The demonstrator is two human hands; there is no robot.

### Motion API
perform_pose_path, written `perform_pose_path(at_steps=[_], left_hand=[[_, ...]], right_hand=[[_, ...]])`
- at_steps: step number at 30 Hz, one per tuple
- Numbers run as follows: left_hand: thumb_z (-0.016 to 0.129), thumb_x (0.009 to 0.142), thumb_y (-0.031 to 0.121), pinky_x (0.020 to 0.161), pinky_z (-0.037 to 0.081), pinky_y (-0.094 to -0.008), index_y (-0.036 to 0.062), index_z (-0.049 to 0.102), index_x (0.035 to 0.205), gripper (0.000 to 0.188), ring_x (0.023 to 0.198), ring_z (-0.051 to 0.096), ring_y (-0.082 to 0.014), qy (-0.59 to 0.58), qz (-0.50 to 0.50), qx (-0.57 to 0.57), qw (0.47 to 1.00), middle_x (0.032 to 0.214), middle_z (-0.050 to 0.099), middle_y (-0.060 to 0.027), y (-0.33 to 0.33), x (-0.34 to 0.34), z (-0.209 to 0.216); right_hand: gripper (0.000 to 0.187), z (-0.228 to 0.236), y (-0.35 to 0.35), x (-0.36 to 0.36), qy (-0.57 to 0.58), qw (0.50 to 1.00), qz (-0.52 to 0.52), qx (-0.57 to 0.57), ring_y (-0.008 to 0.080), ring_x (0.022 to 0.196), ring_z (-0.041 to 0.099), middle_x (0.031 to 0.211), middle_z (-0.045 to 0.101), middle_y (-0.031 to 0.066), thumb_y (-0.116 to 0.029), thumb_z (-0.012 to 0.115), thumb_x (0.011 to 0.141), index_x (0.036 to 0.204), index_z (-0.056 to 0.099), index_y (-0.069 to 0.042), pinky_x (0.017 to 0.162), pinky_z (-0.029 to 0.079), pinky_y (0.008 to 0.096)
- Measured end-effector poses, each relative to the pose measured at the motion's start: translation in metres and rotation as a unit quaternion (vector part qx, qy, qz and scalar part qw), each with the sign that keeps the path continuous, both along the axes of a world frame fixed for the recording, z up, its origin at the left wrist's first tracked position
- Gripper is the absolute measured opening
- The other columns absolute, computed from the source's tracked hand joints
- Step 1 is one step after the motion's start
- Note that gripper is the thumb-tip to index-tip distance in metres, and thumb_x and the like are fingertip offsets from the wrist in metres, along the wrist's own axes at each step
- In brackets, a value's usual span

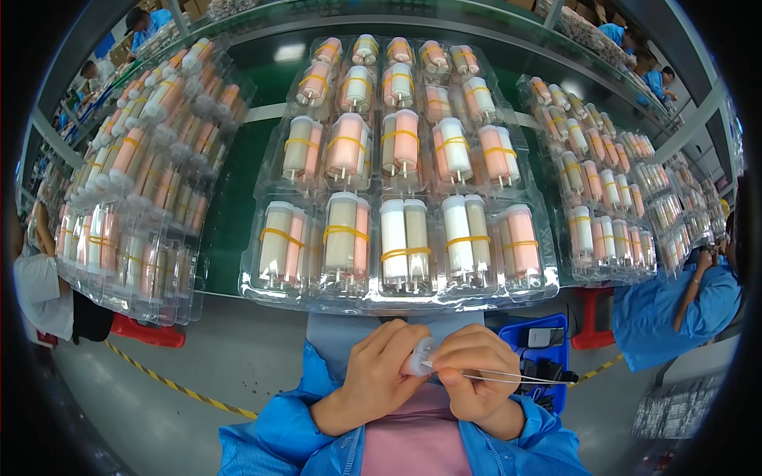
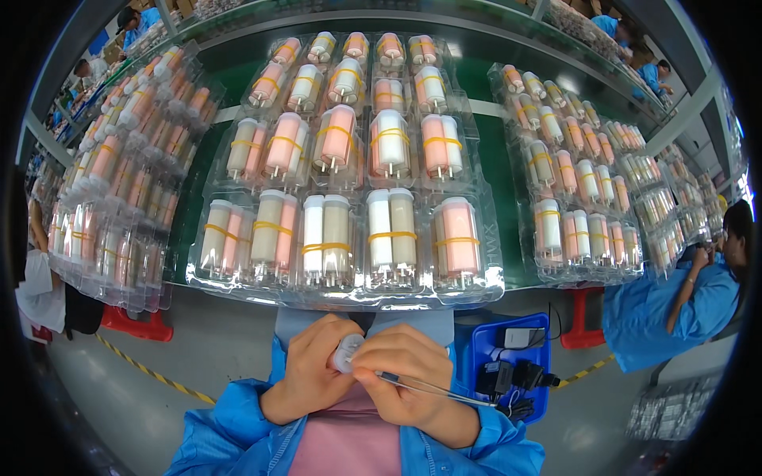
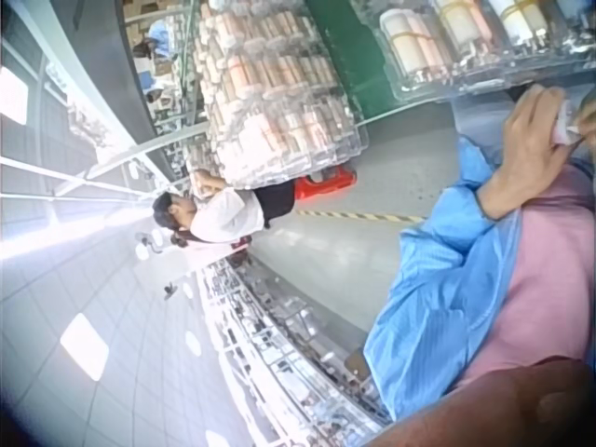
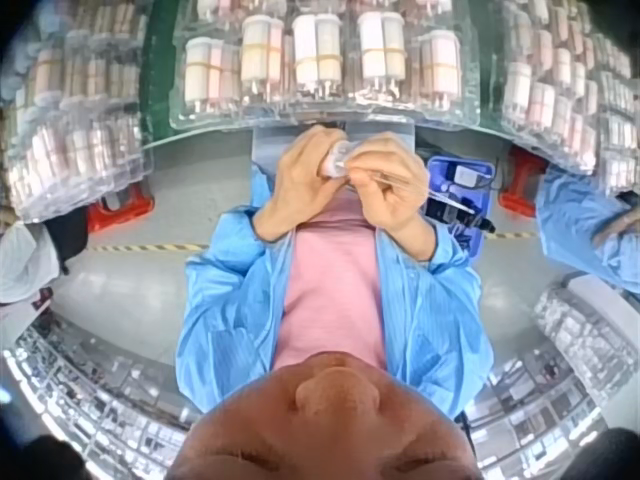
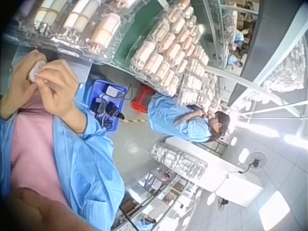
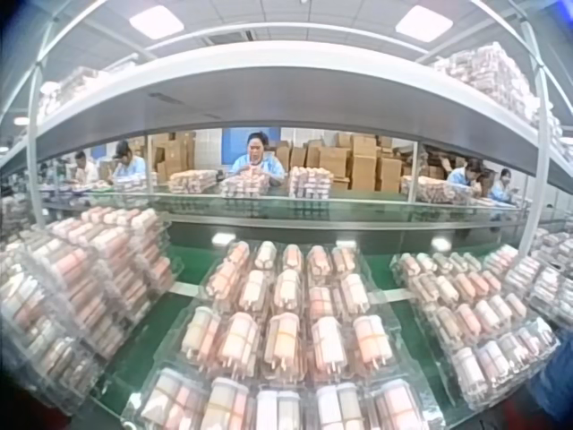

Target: Assembling small product components into plastic cylinders using tweezers on a factory conveyor belt.

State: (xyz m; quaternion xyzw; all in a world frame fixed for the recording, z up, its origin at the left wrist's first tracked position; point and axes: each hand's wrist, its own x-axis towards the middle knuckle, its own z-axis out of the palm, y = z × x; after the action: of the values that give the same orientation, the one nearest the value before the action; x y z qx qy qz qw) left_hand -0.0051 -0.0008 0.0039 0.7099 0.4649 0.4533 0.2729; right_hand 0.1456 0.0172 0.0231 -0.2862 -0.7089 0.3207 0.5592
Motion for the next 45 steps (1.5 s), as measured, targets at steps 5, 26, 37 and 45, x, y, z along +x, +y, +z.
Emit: perform_pose_path(at_steps=[5,26,37,45], left_hand=[[0.076,0.064,0.008,0.060,0.048,-0.0374,0.0027,0.056,0.100,0.042,0.073,0.058,-0.0302,0.028,-0.004,0.020,0.999,0.085,0.055,-0.0115,0.001,-0.001,-0.002],[0.080,0.067,0.010,0.054,0.045,-0.0342,0.0023,0.057,0.096,0.037,0.063,0.056,-0.0264,-0.102,-0.041,-0.036,0.993,0.077,0.056,-0.0107,0.005,0.001,0.000],[0.079,0.066,0.011,0.056,0.047,-0.0358,0.0019,0.057,0.097,0.039,0.065,0.057,-0.0288,-0.061,-0.027,0.000,0.998,0.078,0.055,-0.0114,0.004,0.000,-0.003],[0.078,0.064,0.008,0.053,0.045,-0.0323,0.0009,0.059,0.092,0.035,0.061,0.056,-0.0261,-0.031,-0.003,0.038,0.999,0.075,0.057,-0.0113,0.004,0.000,-0.003]], right_hand=[[0.010,0.003,-0.001,0.001,-0.005,1.000,-0.001,-0.024,0.0254,0.064,0.061,0.078,0.065,0.0107,-0.006,0.071,0.077,0.083,0.064,-0.002,0.059,0.050,0.0314],[0.012,0.006,0.003,0.003,0.044,0.996,0.024,-0.070,0.0214,0.064,0.062,0.076,0.066,0.0123,-0.003,0.069,0.077,0.086,0.064,0.002,0.057,0.048,0.0289],[0.012,0.007,0.002,0.003,0.030,0.997,0.018,-0.066,0.0224,0.064,0.062,0.076,0.066,0.0121,-0.003,0.070,0.076,0.085,0.065,0.001,0.058,0.048,0.0297],[0.010,0.000,-0.003,0.001,0.095,0.990,0.022,-0.101,0.0219,0.068,0.062,0.079,0.067,0.0154,-0.002,0.067,0.079,0.086,0.064,0.003,0.059,0.049,0.0293]])
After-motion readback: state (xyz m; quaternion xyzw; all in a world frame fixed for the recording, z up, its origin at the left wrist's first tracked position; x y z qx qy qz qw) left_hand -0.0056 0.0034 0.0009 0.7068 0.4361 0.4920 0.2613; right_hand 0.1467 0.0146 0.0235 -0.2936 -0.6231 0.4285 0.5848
